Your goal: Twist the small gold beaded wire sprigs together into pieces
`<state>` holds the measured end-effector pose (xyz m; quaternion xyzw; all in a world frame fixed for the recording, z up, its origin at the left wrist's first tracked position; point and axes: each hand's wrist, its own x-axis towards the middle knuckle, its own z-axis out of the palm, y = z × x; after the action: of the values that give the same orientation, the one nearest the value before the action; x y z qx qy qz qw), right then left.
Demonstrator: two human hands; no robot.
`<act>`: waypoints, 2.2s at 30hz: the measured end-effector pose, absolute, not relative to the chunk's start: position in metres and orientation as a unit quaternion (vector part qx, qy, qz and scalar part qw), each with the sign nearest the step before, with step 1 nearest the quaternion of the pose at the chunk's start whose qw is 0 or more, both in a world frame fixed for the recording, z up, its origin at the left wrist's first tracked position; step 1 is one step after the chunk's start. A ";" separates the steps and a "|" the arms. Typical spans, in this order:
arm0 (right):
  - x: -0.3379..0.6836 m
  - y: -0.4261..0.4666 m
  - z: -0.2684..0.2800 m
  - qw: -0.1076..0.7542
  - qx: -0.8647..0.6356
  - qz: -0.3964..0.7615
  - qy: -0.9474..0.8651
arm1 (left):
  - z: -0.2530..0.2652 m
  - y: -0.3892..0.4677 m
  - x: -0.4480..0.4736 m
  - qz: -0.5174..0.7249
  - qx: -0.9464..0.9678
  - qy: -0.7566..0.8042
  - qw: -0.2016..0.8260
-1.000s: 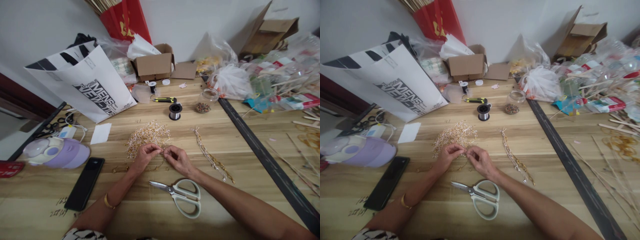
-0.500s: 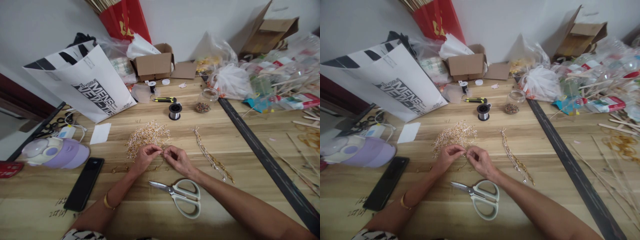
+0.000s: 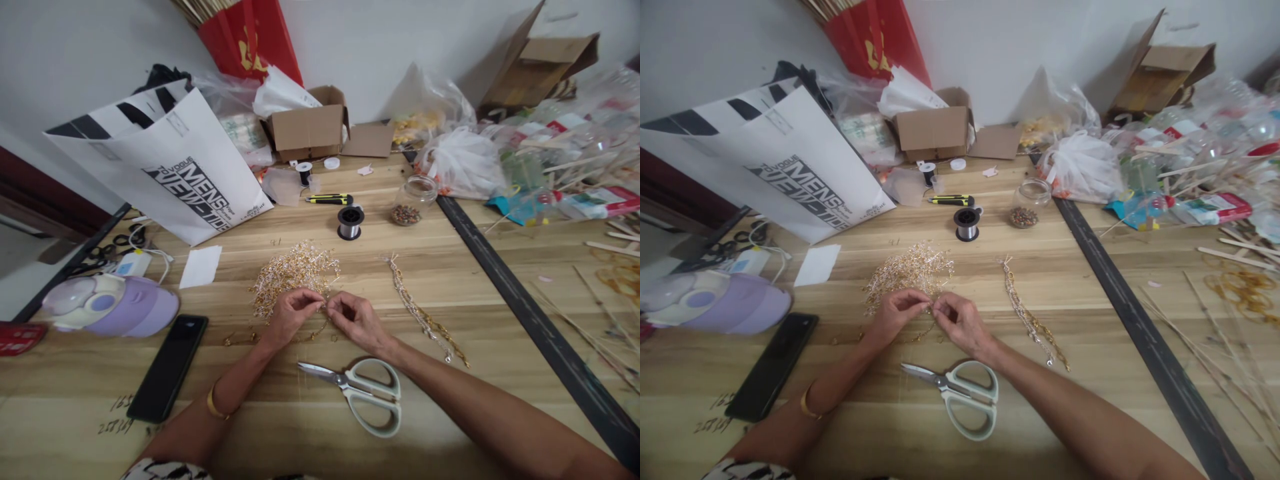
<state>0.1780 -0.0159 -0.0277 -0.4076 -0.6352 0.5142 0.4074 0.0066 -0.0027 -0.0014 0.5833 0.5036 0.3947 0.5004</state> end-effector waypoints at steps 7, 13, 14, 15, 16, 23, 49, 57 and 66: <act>0.178 -0.016 -0.026 0.403 -0.407 0.513 -0.639 | -0.001 -0.003 0.007 0.400 0.597 0.495 0.489; 0.178 -0.016 -0.025 0.400 -0.408 0.517 -0.638 | -0.002 -0.005 0.006 0.396 0.617 0.488 0.473; 0.178 -0.016 -0.025 0.399 -0.407 0.518 -0.638 | -0.002 -0.005 0.006 0.395 0.621 0.489 0.468; 0.178 -0.016 -0.025 0.400 -0.406 0.519 -0.637 | -0.002 -0.005 0.006 0.393 0.625 0.490 0.464; 0.178 -0.016 -0.026 0.400 -0.406 0.520 -0.636 | -0.003 -0.006 0.006 0.392 0.628 0.491 0.460; 0.178 -0.016 -0.025 0.395 -0.410 0.523 -0.634 | -0.006 -0.006 0.006 0.390 0.647 0.494 0.431; 0.180 -0.015 -0.026 0.384 -0.389 0.543 -0.637 | -0.005 -0.007 0.007 0.397 0.676 0.481 0.392; 0.180 -0.016 -0.025 0.385 -0.388 0.530 -0.648 | -0.003 -0.006 0.007 0.393 0.640 0.488 0.445; 0.179 -0.016 -0.031 0.406 -0.400 0.527 -0.630 | -0.004 -0.006 0.006 0.400 0.634 0.488 0.446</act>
<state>0.1790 -0.0158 -0.0313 -0.4001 -0.6302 0.5274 0.4057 0.0058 -0.0063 -0.0039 0.6344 0.4885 0.3997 0.4463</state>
